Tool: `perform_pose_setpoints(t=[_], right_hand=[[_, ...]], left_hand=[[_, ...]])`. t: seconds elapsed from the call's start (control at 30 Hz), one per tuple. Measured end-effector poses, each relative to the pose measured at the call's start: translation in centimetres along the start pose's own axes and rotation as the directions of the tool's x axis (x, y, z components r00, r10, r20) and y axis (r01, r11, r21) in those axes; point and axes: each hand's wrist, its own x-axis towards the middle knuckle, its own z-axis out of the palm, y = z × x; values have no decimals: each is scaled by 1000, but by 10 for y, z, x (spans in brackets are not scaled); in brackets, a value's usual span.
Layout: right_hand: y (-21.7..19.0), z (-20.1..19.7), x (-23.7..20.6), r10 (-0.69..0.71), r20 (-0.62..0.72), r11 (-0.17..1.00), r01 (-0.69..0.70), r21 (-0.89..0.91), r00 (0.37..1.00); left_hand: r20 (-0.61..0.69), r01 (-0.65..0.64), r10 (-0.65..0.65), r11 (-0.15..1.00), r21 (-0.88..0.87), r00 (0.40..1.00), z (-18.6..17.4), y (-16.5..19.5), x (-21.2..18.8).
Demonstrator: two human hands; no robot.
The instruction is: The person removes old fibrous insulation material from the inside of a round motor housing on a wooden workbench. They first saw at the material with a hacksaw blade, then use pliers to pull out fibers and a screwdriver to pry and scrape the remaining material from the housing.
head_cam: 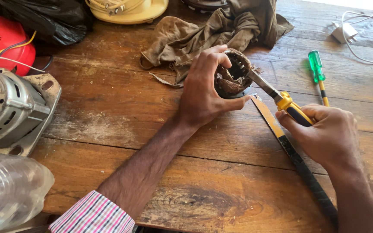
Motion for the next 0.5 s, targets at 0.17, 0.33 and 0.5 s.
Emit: perform_pose_setpoints(t=[0.17,0.33,0.5], right_hand=[[-1,-1,0,55,69,978,-67,198,996],[4,2,5,98,184,934,-155,323,978],[7,2,7,72,207,921,-145,362,976]], left_hand=[[8,96,-96,991,-93,995,1,5,0],[22,139,-137,977,-161,990,-1,7,1],[45,175,-170,976,-133,984,-3,8,1]])
